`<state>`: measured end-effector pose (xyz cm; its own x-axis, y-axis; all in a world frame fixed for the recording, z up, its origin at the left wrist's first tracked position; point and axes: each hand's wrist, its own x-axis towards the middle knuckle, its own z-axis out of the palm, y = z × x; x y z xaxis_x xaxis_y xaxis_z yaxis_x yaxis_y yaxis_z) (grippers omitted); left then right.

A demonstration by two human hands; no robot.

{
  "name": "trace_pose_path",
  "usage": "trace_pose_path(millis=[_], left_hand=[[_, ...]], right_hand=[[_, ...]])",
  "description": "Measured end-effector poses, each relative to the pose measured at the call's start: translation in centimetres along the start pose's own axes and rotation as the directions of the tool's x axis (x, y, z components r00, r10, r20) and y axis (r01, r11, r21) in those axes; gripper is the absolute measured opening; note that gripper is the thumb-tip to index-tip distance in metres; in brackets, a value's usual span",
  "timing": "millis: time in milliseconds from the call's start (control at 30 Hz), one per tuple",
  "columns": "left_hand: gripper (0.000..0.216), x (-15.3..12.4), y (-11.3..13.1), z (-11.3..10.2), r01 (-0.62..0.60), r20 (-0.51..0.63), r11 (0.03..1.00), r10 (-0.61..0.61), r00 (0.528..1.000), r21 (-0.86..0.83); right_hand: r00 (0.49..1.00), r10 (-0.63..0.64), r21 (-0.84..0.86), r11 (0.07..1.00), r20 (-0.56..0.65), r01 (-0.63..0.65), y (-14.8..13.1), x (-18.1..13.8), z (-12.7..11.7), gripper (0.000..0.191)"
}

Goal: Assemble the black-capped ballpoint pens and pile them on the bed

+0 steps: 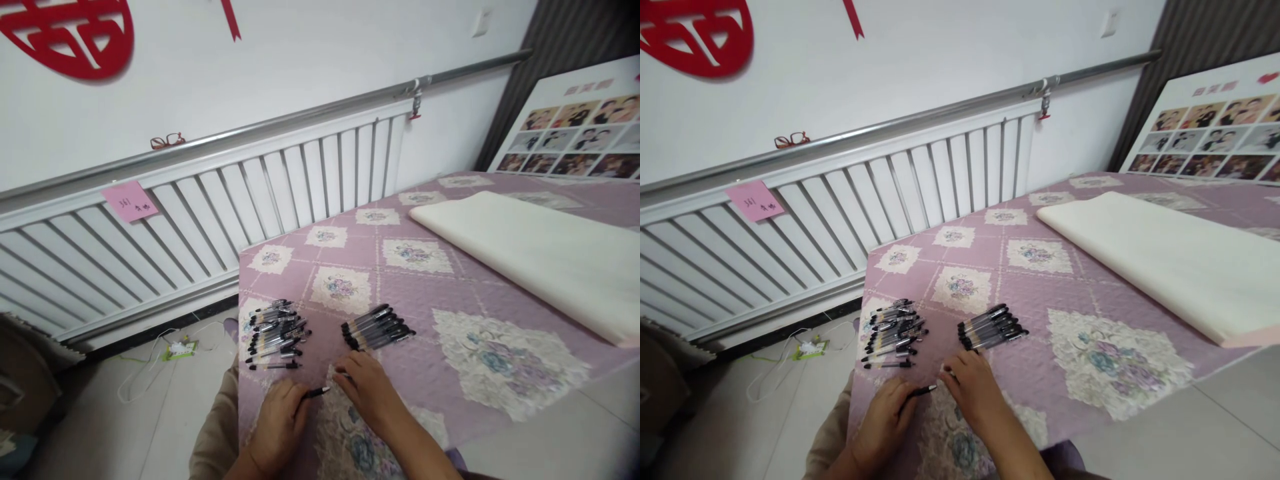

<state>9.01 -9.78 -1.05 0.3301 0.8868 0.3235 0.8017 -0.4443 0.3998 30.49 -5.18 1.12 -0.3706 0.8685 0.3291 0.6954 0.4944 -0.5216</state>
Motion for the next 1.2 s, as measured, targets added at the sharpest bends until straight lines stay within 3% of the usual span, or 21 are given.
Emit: trace_pose_path(millis=[100, 267, 467, 600, 667, 767, 867, 933, 1000, 1100, 1200], left_hand=[[0.018, -0.1, -0.1, 0.1, -0.002, -0.005, 1.0, 0.002, 1.0, -0.008], [0.017, -0.1, -0.1, 0.0, 0.002, -0.01, 1.0, -0.002, 1.0, -0.016], [0.016, -0.2, -0.2, 0.0, -0.019, 0.004, 1.0, 0.019, 1.0, 0.005], [0.018, -0.1, 0.1, -0.2, -0.006, 0.025, 1.0, 0.006, 1.0, -0.007], [0.018, 0.0, 0.2, -0.4, 0.007, 0.032, 1.0, -0.006, 0.999, -0.024], [0.017, 0.1, 0.3, -0.5, 0.014, 0.042, 0.999, -0.012, 0.999, -0.043], [0.016, 0.1, 0.4, -0.5, 0.026, 0.045, 0.999, -0.024, 0.999, -0.036], [0.016, 0.1, 0.4, -0.5, 0.03, 0.047, 0.999, -0.029, 0.998, -0.026], [0.016, 0.1, 0.4, -0.5, 0.032, 0.05, 0.999, -0.031, 0.998, -0.02], [0.017, 0.0, 0.3, -0.5, 0.03, 0.064, 0.999, -0.028, 0.998, -0.03], [0.018, 0.0, 0.2, -0.5, 0.03, 0.066, 0.998, -0.027, 0.997, -0.048]], right_hand=[[0.999, -0.035, 0.001, 0.999, 0.029, 0.035, -0.6, -0.1, 0.2, 0.02], [0.99, -0.079, -0.044, 0.995, 0.115, 0.085, -1.6, -0.3, 0.8, 0.019], [0.988, -0.108, 0.006, 0.994, 0.108, 0.108, -1.7, -0.3, 1.3, 0.022], [0.989, -0.09, 0.107, 0.991, 0.121, 0.077, -1.7, -0.4, 0.7, 0.016], [0.989, -0.068, 0.154, 0.987, 0.13, 0.048, -1.8, -0.4, 0.4, 0.004], [0.992, -0.024, 0.167, 0.986, 0.12, 0.004, -2.0, -0.4, 0.2, 0.023], [0.989, 0.003, 0.1, 0.995, 0.148, -0.018, -2.2, -0.2, 0.2, 0.01], [0.984, 0.0, 0.06, 0.998, 0.176, -0.011, -2.2, 0.0, 0.2, 0.017], [0.982, -0.016, 0.068, 0.998, 0.188, 0.003, -2.3, 0.0, 0.0, 0.017], [0.983, -0.014, 0.136, 0.991, 0.183, -0.012, -2.3, -0.1, -0.4, 0.002], [0.987, 0.014, 0.175, 0.984, 0.16, -0.042, -2.2, -0.3, -0.3, 0.024]])
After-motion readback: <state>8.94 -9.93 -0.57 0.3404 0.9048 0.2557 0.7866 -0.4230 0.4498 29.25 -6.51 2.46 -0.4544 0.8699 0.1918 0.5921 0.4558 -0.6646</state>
